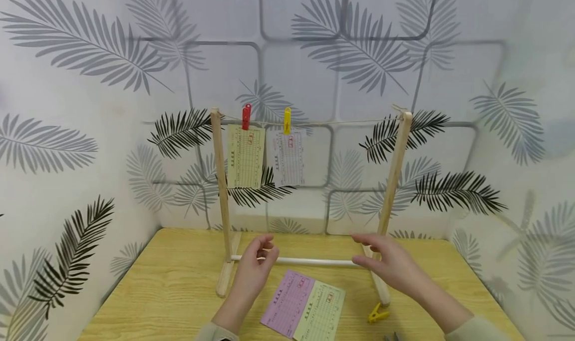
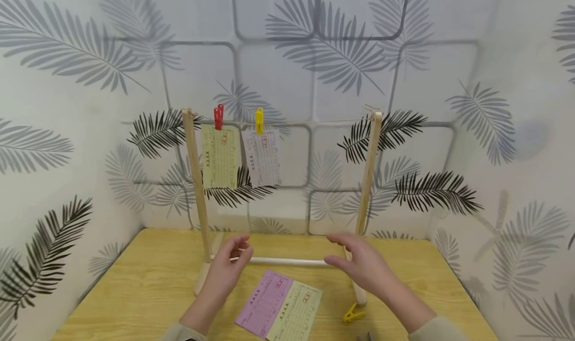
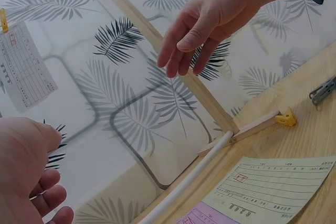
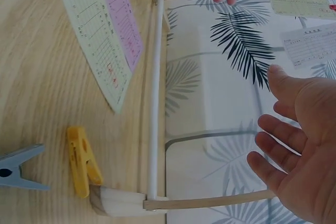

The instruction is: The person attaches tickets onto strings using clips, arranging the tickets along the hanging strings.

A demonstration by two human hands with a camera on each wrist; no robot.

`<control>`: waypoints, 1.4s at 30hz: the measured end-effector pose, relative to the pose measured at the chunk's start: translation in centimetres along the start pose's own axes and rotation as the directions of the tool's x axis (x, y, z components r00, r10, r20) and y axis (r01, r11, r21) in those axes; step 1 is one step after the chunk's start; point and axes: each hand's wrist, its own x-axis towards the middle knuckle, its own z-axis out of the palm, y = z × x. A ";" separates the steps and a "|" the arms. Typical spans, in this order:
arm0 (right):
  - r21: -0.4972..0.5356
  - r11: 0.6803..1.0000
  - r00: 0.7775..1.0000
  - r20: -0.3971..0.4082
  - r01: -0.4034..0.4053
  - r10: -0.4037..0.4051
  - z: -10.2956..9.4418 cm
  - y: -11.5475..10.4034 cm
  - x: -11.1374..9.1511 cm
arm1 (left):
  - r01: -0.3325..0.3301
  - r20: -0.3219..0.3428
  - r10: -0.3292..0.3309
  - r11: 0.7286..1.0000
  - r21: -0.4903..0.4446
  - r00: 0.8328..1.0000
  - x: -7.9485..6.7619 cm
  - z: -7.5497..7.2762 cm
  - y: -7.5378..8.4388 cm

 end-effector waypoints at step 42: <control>0.047 0.978 0.974 0.115 -0.201 0.194 1.9 6.1 -5.7 | 0.019 0.175 -0.095 0.919 0.393 0.980 -4.0 1.5 -5.3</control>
